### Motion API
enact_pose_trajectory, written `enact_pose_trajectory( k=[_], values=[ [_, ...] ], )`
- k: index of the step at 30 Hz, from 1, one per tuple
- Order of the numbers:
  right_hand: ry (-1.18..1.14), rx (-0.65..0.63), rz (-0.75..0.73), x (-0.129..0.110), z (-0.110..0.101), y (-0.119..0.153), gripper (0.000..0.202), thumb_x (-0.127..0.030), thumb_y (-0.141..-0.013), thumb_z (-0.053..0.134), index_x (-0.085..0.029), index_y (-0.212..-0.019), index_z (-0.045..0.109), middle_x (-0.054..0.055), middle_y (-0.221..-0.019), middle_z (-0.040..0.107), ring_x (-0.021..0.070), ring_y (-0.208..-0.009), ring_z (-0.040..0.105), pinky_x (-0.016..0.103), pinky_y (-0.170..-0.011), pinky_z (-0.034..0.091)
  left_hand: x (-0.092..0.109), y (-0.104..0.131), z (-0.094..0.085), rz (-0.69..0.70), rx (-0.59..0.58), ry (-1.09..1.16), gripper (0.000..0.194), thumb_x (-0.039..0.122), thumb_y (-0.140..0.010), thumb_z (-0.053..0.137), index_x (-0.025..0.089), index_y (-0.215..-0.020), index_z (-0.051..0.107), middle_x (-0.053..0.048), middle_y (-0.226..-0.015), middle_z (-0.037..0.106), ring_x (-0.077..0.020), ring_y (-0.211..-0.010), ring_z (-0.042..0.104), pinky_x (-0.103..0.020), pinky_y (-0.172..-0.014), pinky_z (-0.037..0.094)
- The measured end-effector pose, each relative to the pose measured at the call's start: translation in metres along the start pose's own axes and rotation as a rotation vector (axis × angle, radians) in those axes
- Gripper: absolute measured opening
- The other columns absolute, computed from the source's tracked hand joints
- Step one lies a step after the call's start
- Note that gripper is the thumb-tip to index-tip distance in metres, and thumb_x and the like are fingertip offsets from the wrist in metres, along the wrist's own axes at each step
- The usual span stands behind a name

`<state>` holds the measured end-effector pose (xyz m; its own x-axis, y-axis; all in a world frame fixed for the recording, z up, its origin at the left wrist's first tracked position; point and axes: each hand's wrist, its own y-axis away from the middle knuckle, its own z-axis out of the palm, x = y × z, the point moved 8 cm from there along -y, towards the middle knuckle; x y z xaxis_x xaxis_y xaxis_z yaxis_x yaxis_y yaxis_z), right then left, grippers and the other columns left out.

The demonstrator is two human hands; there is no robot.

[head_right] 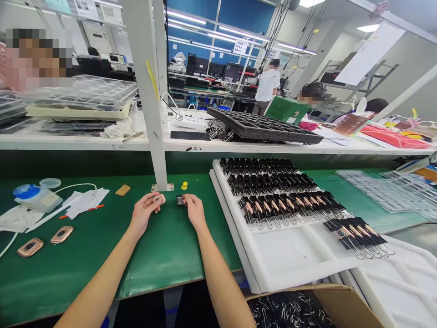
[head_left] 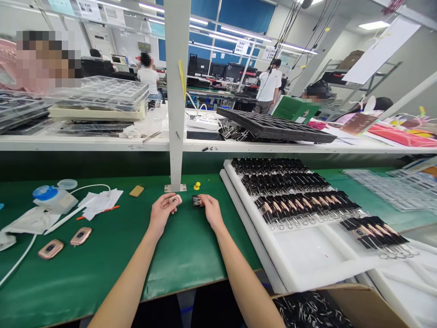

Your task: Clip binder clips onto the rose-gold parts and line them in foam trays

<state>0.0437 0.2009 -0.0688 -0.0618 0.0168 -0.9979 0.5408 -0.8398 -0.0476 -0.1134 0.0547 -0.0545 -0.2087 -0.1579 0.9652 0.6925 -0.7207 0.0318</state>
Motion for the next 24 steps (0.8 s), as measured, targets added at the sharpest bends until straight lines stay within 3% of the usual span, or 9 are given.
enact_pose_trajectory(
  k=[3, 7, 12, 17, 22, 24],
  values=[
    [-0.436, -0.122, 0.230, 0.015, 0.008, 0.001, 0.035, -0.053, -0.081, 0.067, -0.020, -0.072, 0.061, 0.010, -0.086, 0.069, 0.0191, -0.065, 0.058, 0.033, -0.057, 0.041, 0.000, 0.001, 0.001, -0.014, -0.003, 0.009, 0.058, 0.044, -0.063, 0.093, 0.015, -0.108, 0.071, -0.009, -0.091, 0.077, -0.0139, -0.062, 0.058, -0.028, -0.060, 0.045],
    [-0.625, -0.280, 0.394, 0.015, 0.019, 0.011, 0.027, -0.040, -0.080, 0.069, -0.019, -0.067, 0.060, 0.011, -0.083, 0.071, 0.0165, -0.064, 0.057, 0.030, -0.054, 0.040, 0.000, 0.001, 0.002, -0.026, -0.003, 0.041, 0.058, 0.042, -0.062, 0.094, 0.015, -0.107, 0.071, -0.009, -0.091, 0.077, -0.0135, -0.062, 0.058, -0.028, -0.059, 0.044],
    [-0.509, -0.381, 0.288, 0.001, 0.026, 0.018, 0.024, -0.042, -0.084, 0.073, -0.019, -0.083, 0.067, 0.009, -0.100, 0.073, 0.0194, -0.089, 0.067, 0.032, -0.077, 0.052, -0.001, 0.000, 0.002, -0.026, -0.015, 0.047, 0.056, 0.041, -0.064, 0.093, 0.015, -0.109, 0.073, -0.009, -0.092, 0.076, -0.0140, -0.063, 0.059, -0.028, -0.060, 0.044],
    [-0.317, -0.380, 0.166, 0.000, 0.030, 0.017, 0.035, -0.053, -0.081, 0.077, -0.020, -0.085, 0.065, 0.004, -0.089, 0.071, 0.0159, -0.079, 0.067, 0.032, -0.075, 0.053, -0.001, 0.000, 0.004, -0.011, -0.057, 0.032, 0.051, 0.042, -0.069, 0.089, 0.016, -0.111, 0.073, -0.008, -0.091, 0.075, -0.0143, -0.065, 0.059, -0.028, -0.062, 0.044],
    [-0.304, -0.266, 0.114, -0.002, 0.025, 0.014, 0.046, -0.040, -0.064, 0.092, -0.021, -0.097, 0.065, 0.003, -0.089, 0.073, 0.0176, -0.079, 0.069, 0.036, -0.080, 0.057, -0.001, 0.000, 0.005, -0.016, -0.081, 0.025, 0.051, 0.042, -0.072, 0.088, 0.017, -0.113, 0.073, -0.008, -0.096, 0.074, -0.0141, -0.067, 0.059, -0.028, -0.064, 0.045],
    [-0.303, -0.258, 0.132, -0.001, 0.025, 0.013, 0.045, -0.043, -0.066, 0.090, -0.019, -0.097, 0.068, 0.004, -0.087, 0.074, 0.0175, -0.077, 0.069, 0.035, -0.077, 0.057, -0.002, 0.000, 0.004, -0.021, -0.083, 0.022, 0.051, 0.042, -0.072, 0.088, 0.018, -0.114, 0.072, -0.007, -0.093, 0.074, -0.0140, -0.066, 0.058, -0.028, -0.065, 0.045]
  ],
)
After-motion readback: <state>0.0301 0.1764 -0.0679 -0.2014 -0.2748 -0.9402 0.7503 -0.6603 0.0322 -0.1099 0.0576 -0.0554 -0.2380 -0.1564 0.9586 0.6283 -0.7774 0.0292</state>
